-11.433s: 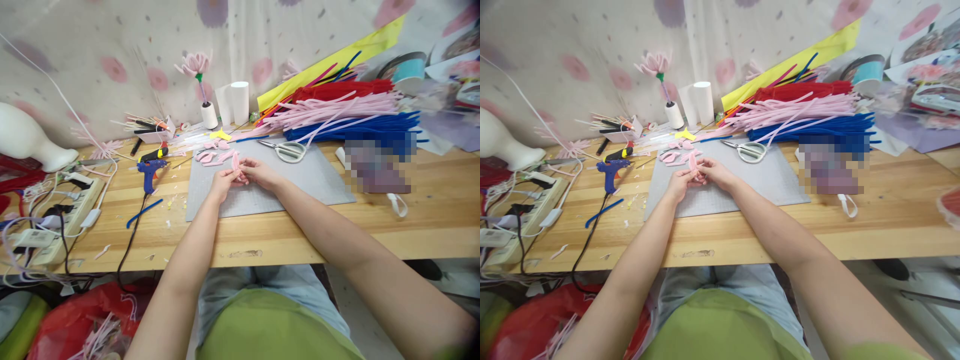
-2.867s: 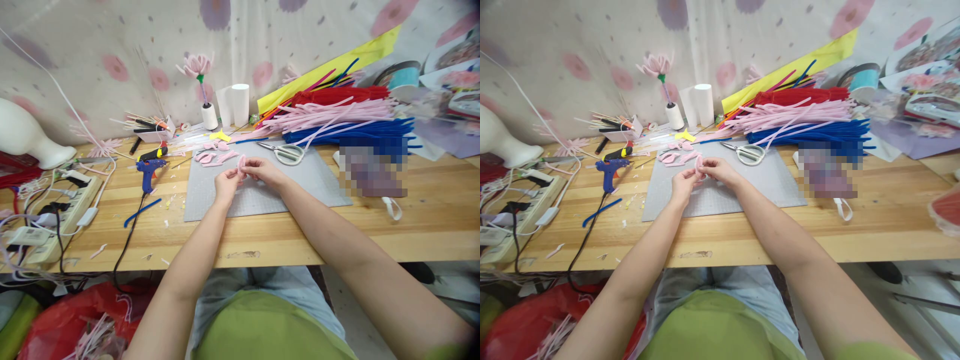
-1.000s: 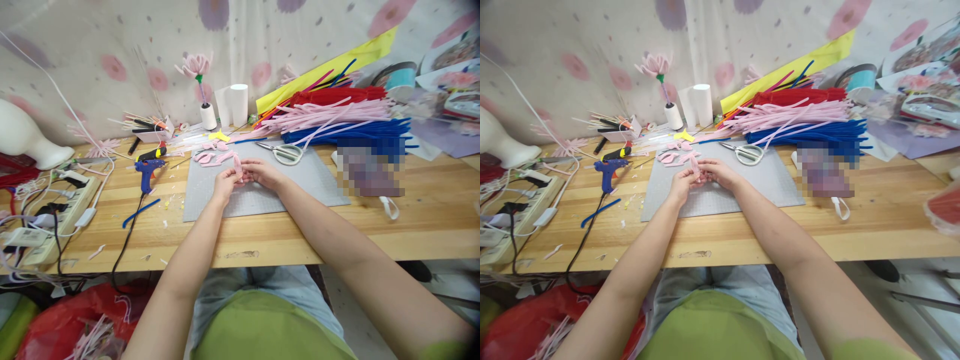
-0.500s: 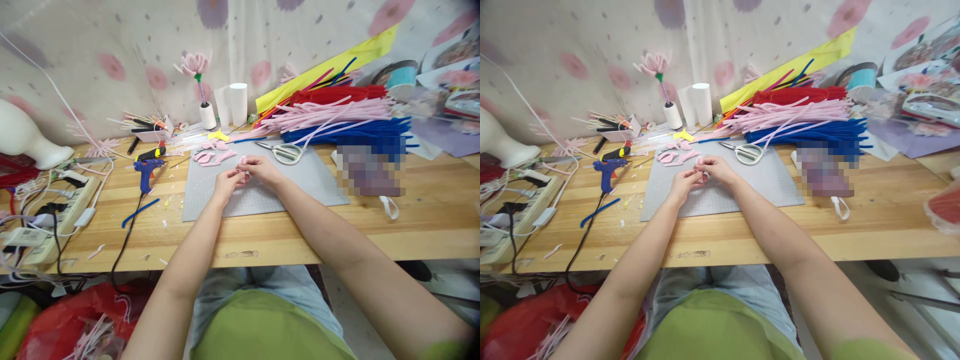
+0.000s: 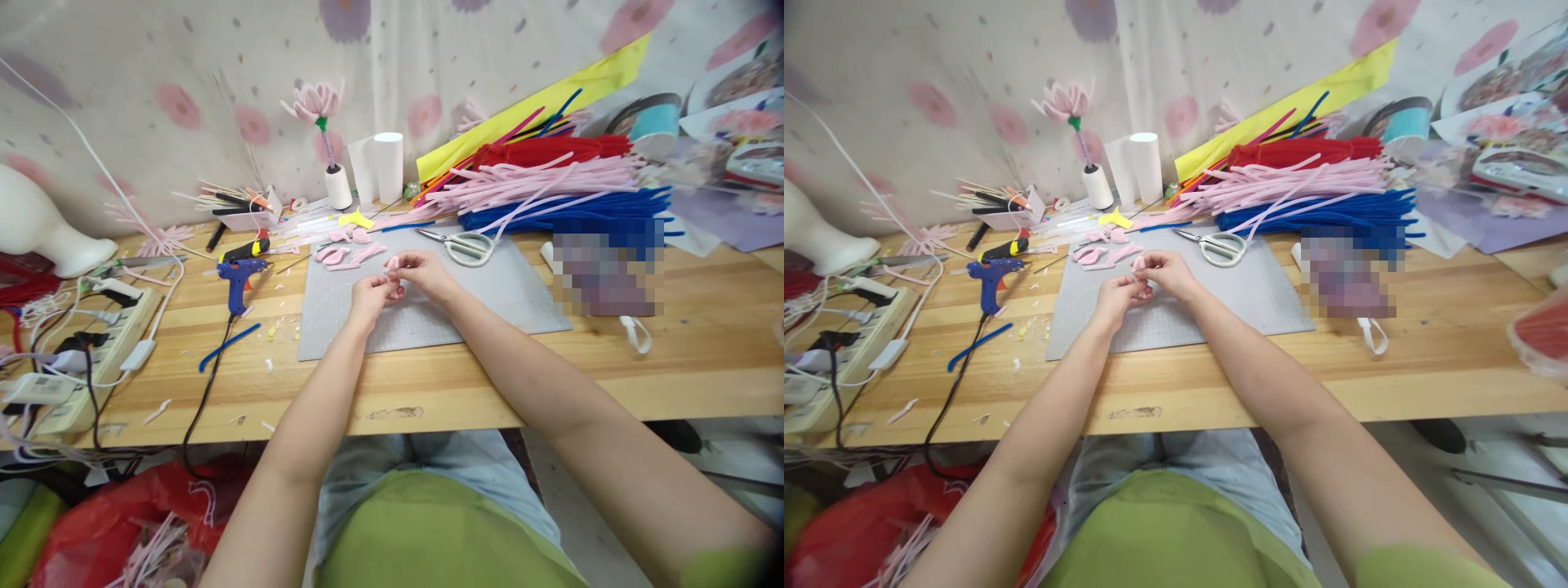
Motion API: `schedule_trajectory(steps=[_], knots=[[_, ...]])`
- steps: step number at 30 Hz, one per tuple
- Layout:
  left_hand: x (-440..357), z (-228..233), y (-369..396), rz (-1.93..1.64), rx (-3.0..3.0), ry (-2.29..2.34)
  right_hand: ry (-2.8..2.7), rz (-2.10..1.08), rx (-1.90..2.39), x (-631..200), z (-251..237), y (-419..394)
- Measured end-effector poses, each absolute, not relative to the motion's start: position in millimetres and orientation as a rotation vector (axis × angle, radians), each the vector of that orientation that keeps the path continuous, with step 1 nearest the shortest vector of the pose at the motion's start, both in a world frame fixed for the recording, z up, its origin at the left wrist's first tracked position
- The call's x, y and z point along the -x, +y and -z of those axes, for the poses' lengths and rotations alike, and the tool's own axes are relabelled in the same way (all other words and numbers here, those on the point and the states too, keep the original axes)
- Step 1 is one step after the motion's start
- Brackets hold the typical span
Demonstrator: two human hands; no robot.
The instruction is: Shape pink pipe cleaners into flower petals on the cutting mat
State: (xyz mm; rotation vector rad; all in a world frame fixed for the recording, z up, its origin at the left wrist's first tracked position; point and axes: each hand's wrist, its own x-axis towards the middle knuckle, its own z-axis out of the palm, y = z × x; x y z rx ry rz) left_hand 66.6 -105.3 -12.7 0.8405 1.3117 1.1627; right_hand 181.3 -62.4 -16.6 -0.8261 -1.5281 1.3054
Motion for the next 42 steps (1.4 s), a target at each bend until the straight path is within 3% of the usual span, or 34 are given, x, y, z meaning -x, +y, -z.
schedule_trajectory(steps=[10, 22, 30, 42], knots=[[-61.7, 12.7, -105.4, -1.003, -0.971, 1.291, -1.69, -1.159, 0.958, -186.4, 14.0, -57.1], [-70.8, 26.9, -93.8, -1.184, -0.958, 1.212, -1.735, -0.986, 1.022, -185.4, 12.8, -55.6], [-61.8, 18.4, -89.5, -1.303, -0.69, 1.132, -1.479, -1.477, 0.92, -175.8, 24.5, -58.3], [-53.5, 11.9, -101.6, -1.168, -0.728, 1.01, -1.519, -1.653, 0.882, -189.1, 23.7, -62.9]])
